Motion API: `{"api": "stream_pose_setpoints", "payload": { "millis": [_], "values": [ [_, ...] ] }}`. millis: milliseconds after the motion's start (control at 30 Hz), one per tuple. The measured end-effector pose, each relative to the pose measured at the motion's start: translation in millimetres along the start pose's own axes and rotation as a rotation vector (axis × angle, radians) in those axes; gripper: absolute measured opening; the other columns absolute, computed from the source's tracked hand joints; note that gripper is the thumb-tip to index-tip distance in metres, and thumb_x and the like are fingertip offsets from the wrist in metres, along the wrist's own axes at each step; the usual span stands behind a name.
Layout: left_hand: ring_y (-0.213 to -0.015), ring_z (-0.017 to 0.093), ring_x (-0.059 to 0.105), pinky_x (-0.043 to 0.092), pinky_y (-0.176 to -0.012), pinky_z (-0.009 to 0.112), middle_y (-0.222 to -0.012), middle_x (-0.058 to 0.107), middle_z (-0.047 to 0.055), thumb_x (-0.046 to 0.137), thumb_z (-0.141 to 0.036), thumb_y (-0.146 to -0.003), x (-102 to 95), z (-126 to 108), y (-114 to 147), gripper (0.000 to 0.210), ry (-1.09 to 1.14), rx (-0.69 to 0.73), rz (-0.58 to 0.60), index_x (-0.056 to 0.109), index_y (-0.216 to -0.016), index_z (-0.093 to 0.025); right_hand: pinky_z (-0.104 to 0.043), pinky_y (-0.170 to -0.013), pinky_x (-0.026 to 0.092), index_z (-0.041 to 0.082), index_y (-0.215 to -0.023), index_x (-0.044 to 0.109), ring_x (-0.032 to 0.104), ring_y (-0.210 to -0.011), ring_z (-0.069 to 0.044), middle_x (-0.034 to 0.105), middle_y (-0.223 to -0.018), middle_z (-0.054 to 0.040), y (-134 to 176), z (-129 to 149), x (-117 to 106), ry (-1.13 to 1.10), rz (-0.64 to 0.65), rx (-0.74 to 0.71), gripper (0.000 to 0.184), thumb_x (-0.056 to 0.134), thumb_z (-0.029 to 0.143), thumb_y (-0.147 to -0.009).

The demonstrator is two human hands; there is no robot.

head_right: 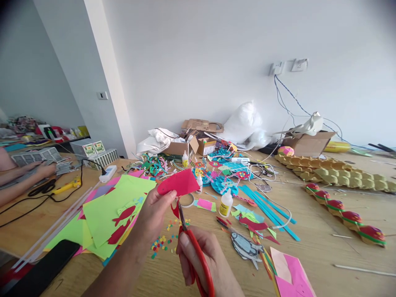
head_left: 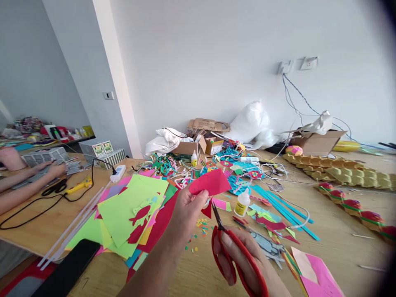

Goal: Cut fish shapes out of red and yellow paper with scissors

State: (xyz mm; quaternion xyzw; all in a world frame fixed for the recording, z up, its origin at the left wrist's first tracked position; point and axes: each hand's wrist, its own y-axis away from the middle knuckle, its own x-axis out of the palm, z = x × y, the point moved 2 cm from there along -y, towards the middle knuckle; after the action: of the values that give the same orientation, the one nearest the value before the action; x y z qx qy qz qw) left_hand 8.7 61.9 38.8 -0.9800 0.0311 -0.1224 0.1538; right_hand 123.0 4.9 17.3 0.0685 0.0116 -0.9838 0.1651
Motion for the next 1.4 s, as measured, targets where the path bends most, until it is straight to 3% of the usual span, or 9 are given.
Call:
{"api": "stream_pose_setpoints", "payload": {
  "millis": [200,433,800,1100,1400],
  "values": [
    [-0.073,0.017,0.060,0.045,-0.069,0.026,-0.074,0.067,0.002,0.056,-0.028,-0.075,3.0,2,0,0.024,0.043,-0.009,-0.044,0.067,-0.093,-0.015,-0.024,-0.049,0.034,0.021,-0.060,0.045,0.040,-0.045,-0.013,0.044,-0.044,0.0031,1,-3,-1,0.013,-0.002,-0.060,0.051,0.035,0.066,-0.081],
    [-0.074,0.016,0.061,0.046,-0.074,0.026,-0.077,0.070,0.002,0.058,-0.026,-0.073,6.2,9,-1,0.018,0.054,0.004,-0.086,0.067,-0.086,-0.016,-0.023,-0.048,0.032,0.020,-0.064,0.046,0.037,-0.043,-0.011,0.042,-0.043,0.0047,0,-9,4,-0.022,0.011,-0.080,0.047,0.036,0.062,-0.083],
    [-0.085,0.019,0.063,0.045,-0.083,0.030,-0.085,0.071,0.004,0.058,-0.027,-0.074,17.0,6,7,0.018,0.179,-0.025,-0.058,0.068,-0.085,-0.016,-0.023,-0.046,0.031,0.018,-0.066,0.048,0.039,-0.041,-0.010,0.045,-0.043,0.0048,-8,-23,2,-0.139,-0.080,-0.135,0.043,0.040,0.056,-0.085],
    [-0.082,0.016,0.062,0.045,-0.080,0.027,-0.084,0.070,0.003,0.060,-0.025,-0.074,24.7,11,15,0.018,0.317,-0.085,-0.105,0.068,-0.088,-0.018,-0.023,-0.043,0.034,0.019,-0.062,0.047,0.042,-0.043,-0.012,0.048,-0.045,0.0028,-9,-24,2,-0.085,-0.219,-0.173,0.043,0.046,0.058,-0.081],
    [-0.074,0.014,0.062,0.046,-0.071,0.024,-0.076,0.069,0.000,0.062,-0.026,-0.073,29.3,13,18,0.009,0.393,-0.131,-0.058,0.065,-0.077,-0.018,-0.023,-0.045,0.036,0.020,-0.056,0.044,0.046,-0.046,-0.013,0.049,-0.048,0.0010,-9,-21,1,0.026,-0.267,-0.178,0.046,0.044,0.057,-0.082]
  ]
}}
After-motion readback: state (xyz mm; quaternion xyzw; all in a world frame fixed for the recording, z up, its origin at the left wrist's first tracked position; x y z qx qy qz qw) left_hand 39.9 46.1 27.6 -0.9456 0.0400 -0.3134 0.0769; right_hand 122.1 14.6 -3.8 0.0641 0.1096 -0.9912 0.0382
